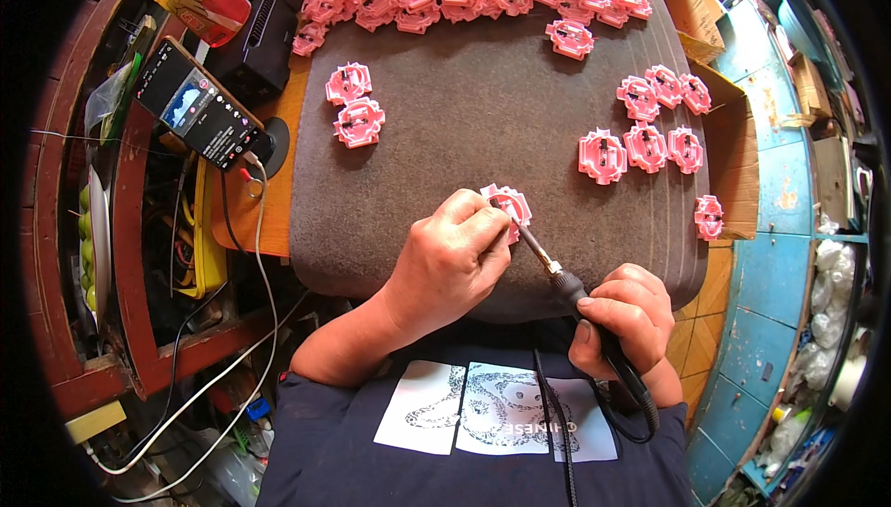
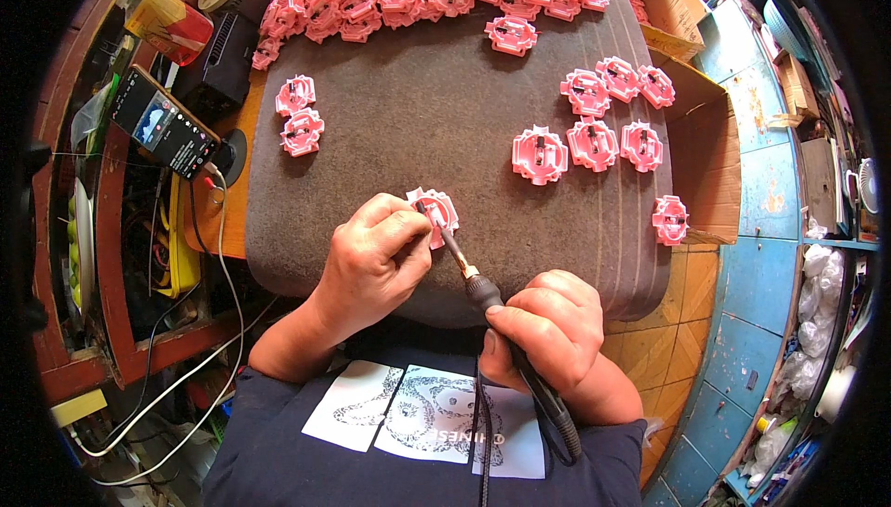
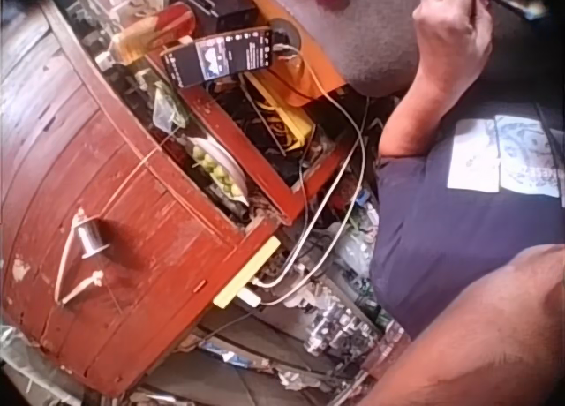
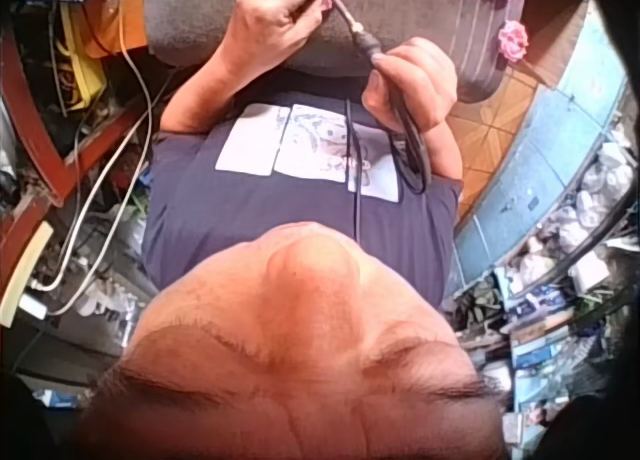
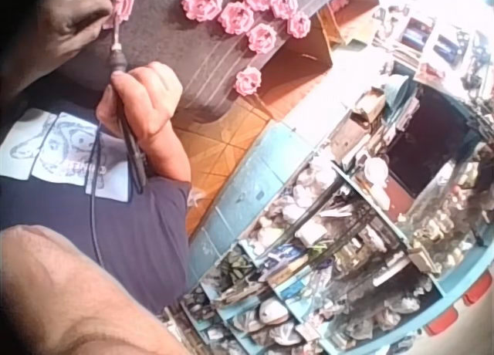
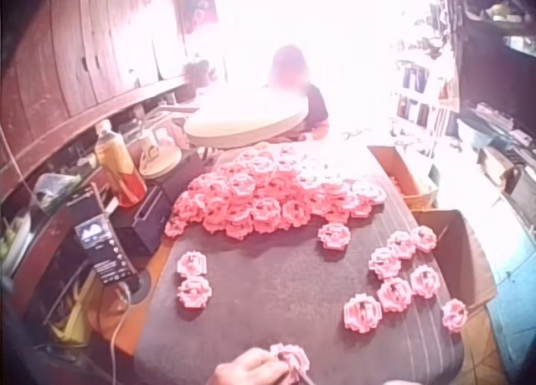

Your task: The person uses a soldering iron to apply heat to small pink plastic components on a workbench. They handle each piece individually, rotating it to treat different areas, and place finished pieces aside.

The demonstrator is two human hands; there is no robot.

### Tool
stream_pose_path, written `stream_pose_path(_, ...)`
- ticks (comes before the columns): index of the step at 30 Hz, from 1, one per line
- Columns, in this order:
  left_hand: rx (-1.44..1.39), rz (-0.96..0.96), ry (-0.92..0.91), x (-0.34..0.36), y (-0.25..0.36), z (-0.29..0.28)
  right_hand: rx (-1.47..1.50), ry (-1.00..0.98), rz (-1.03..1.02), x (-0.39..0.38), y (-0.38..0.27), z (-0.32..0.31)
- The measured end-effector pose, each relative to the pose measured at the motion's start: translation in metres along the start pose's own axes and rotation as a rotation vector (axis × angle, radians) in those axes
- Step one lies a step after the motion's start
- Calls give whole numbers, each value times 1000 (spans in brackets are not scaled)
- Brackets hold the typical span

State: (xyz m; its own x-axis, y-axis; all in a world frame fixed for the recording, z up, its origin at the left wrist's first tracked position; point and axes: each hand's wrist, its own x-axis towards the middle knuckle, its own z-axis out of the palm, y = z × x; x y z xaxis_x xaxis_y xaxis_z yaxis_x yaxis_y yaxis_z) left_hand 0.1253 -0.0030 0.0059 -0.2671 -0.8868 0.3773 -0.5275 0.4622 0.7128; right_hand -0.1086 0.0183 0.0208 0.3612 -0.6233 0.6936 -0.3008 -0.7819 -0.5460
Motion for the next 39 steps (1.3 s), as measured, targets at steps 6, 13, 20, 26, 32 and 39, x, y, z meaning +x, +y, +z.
stream_pose_path(6, -1, -6, 3, 0, -1, 1, 2, 10, 2, -1, 0, 2)
stream_pose_path(13, -6, -6, 17, 0, 0, 2, -2, 0, 8, -1, -1, 0)
stream_pose_path(20, -16, 4, 26, 0, -1, 3, 2, -1, 11, -1, 1, 1)
stream_pose_path(26, 0, -16, 15, -1, 1, 2, -7, 37, 40, -7, 0, -3)
stream_pose_path(32, 11, -20, 21, -1, 1, 2, 11, 119, 81, -6, 7, 2)
stream_pose_path(39, 5, -5, 17, -2, -1, 1, 15, -119, 146, -1, 27, 20)
